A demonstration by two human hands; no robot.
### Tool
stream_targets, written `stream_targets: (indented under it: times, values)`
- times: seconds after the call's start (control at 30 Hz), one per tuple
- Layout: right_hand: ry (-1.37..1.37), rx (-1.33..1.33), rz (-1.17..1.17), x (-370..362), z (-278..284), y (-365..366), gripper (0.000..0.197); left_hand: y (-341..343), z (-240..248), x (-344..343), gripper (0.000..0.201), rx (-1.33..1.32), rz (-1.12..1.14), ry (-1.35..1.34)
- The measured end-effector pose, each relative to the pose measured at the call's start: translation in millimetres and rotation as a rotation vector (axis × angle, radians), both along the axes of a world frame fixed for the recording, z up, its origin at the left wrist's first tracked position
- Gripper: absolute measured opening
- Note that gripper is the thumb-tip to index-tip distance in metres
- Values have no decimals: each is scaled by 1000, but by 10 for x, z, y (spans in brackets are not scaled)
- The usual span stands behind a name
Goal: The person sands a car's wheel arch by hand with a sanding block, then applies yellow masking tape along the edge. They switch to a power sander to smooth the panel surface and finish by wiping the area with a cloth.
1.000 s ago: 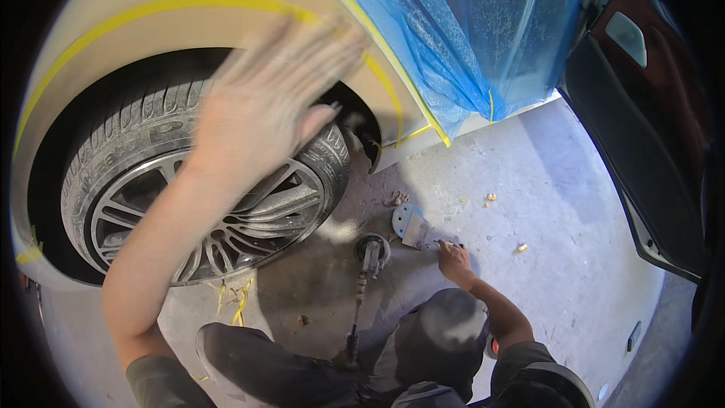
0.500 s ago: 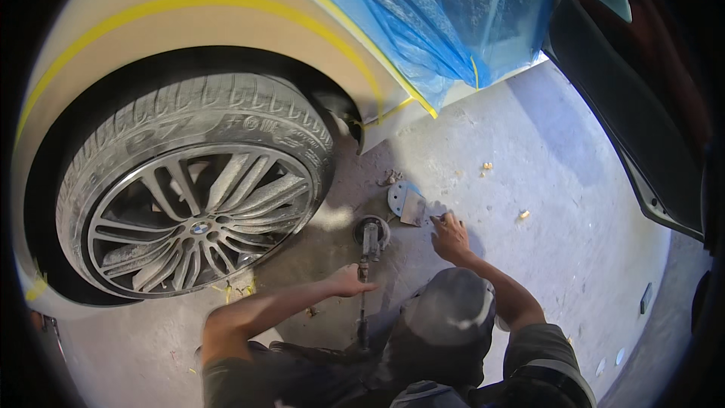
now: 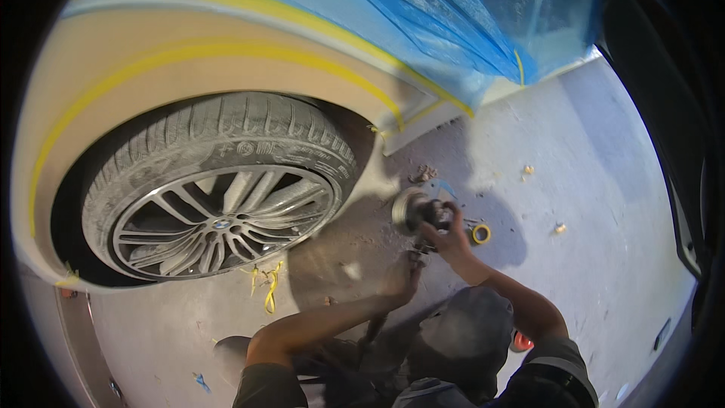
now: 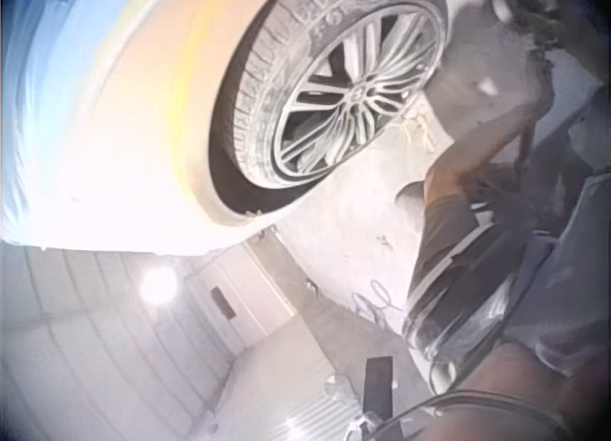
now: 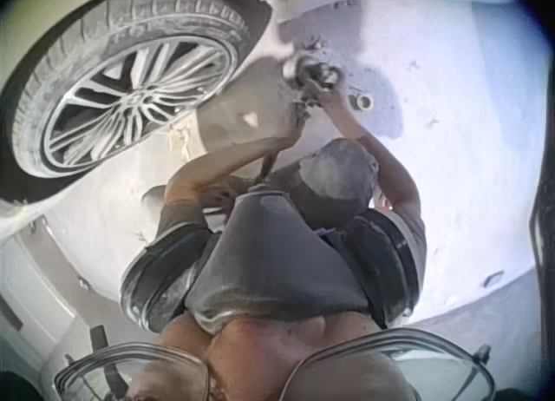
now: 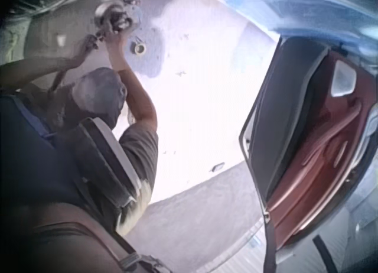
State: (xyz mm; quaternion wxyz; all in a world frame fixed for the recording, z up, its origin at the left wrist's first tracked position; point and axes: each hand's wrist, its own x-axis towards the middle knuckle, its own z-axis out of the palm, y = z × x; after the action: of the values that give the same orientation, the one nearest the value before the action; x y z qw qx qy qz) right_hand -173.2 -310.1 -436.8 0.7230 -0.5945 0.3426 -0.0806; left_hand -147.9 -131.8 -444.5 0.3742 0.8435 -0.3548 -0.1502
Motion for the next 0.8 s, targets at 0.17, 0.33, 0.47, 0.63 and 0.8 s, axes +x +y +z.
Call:
stream_targets:
  times: [0.17,0.33,0.47,0.63,0.8]
  values:
    - [-180,-186,-198,106,1227,-496,73,-657,857,39,43,-193,-30,-187]
    - [-366,-697,-467,464,2540,-620,72,-1270,1740,521,45,-277,-179,-13]
    - [-609,-1095,-451,616,3414,-438,72,-1401,2302,878,47,-580,-234,-245]
    - [-854,-1373,-334,853,3991,43,70,-899,2667,990,45,-684,-248,-227]
    - [-855,-1334,-437,1018,3985,611,69,-216,2744,1185,41,-770,-367,-215]
